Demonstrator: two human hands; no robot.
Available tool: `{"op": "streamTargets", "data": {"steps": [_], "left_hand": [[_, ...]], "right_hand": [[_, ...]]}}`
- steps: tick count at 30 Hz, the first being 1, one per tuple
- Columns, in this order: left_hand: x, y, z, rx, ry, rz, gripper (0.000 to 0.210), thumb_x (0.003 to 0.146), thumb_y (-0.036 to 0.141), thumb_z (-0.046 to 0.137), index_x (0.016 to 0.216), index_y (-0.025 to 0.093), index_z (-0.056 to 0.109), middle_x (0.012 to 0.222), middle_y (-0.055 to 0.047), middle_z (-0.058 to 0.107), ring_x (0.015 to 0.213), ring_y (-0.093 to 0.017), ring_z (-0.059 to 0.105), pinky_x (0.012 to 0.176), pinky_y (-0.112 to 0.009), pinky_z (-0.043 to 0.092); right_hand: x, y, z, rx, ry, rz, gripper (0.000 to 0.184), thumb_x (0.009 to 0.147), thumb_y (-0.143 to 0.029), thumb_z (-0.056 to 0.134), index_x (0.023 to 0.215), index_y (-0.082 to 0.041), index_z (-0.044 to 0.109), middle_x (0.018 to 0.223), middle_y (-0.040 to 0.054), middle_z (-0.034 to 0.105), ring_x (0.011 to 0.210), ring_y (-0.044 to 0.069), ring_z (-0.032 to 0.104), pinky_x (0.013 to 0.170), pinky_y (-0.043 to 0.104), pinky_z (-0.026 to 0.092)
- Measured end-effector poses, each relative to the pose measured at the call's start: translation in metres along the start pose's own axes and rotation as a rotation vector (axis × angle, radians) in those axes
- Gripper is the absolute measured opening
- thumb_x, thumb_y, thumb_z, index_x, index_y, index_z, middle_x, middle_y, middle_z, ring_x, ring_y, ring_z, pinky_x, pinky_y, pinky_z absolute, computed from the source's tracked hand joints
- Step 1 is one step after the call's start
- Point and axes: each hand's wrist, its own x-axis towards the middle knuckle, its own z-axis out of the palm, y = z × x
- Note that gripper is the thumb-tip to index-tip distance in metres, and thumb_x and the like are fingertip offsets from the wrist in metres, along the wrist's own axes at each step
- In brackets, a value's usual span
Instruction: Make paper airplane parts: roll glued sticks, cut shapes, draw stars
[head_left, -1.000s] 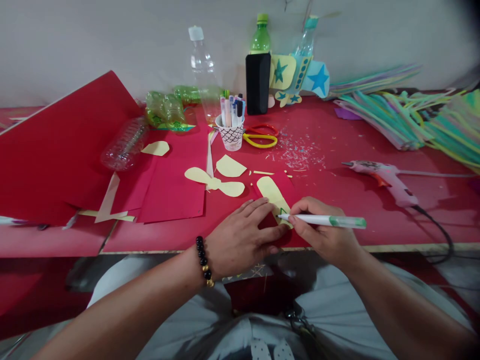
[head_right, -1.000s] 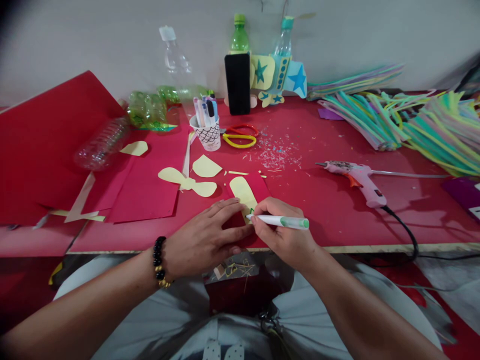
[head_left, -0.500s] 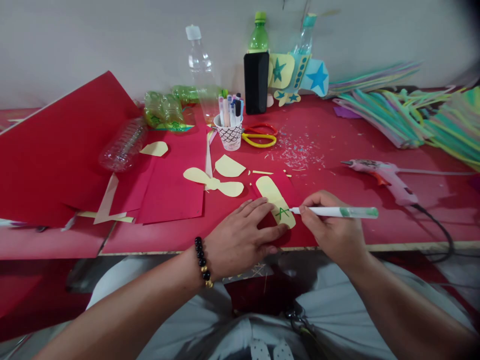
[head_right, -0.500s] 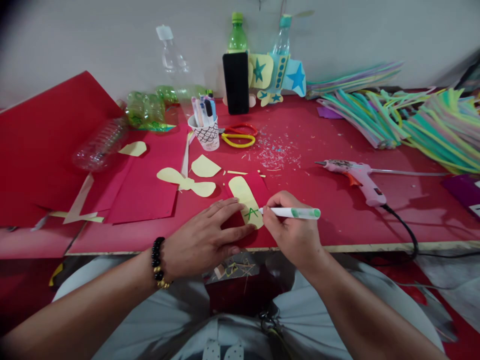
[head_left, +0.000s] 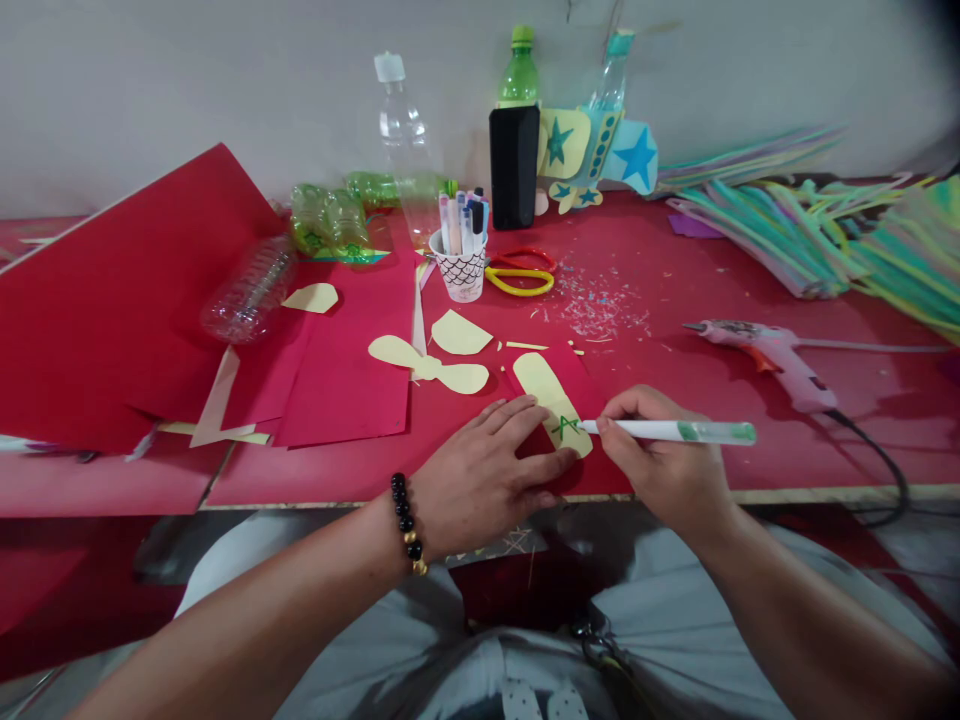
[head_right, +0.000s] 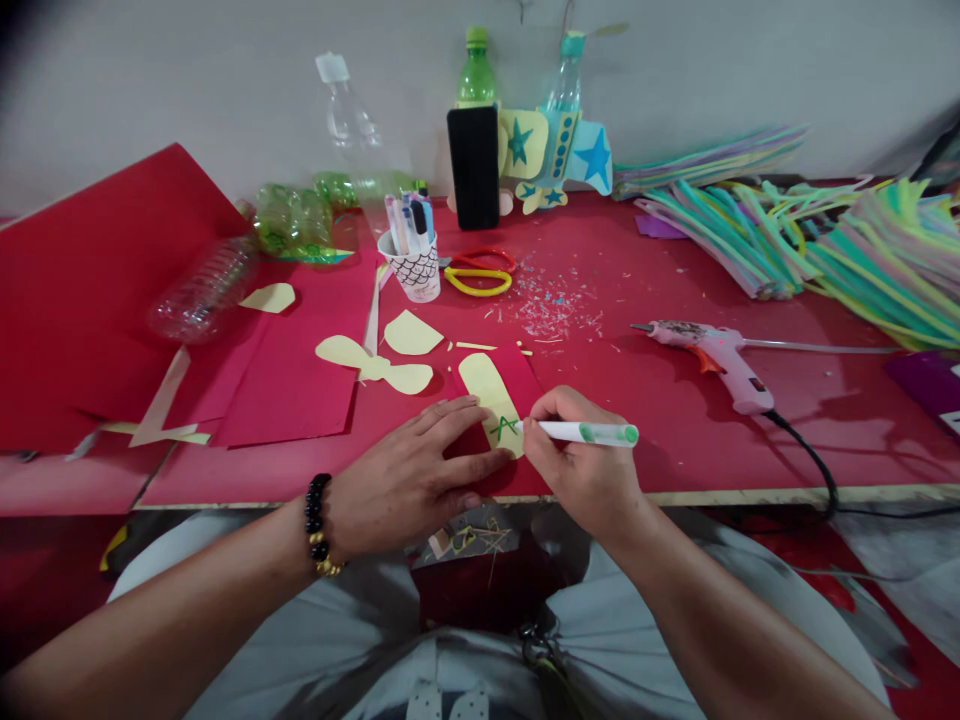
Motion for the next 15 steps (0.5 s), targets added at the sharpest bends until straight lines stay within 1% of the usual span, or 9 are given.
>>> {"op": "streamTargets", "data": {"steps": [8, 15], "left_hand": [[-0.0002, 0.0001, 0.0006, -0.009, 0.014, 0.0, 0.039, 0.091, 0.034, 0.052, 0.129, 0.027, 0.051, 0.139, -0.011, 0.04, 0.135, -0.028, 0.033, 0.111, -0.05, 0.031], [-0.001, -0.0006, 0.0016, 0.004, 0.001, 0.0, 0.039, 0.092, 0.035, 0.049, 0.13, 0.027, 0.05, 0.139, -0.012, 0.038, 0.135, -0.029, 0.032, 0.112, -0.049, 0.029]], "right_hand": [[0.0003, -0.0032, -0.0017, 0.027, -0.062, -0.022, 0.009, 0.082, -0.021, 0.058, 0.073, -0.02, 0.057, 0.062, -0.002, 0.056, 0.054, 0.012, 0.049, 0.053, 0.025, 0.038], [0.0024, -0.009, -0.0034, 0.057, -0.117, -0.093, 0.01, 0.079, -0.016, 0.058, 0.07, -0.019, 0.057, 0.061, -0.0024, 0.056, 0.054, 0.011, 0.049, 0.053, 0.023, 0.038]]}}
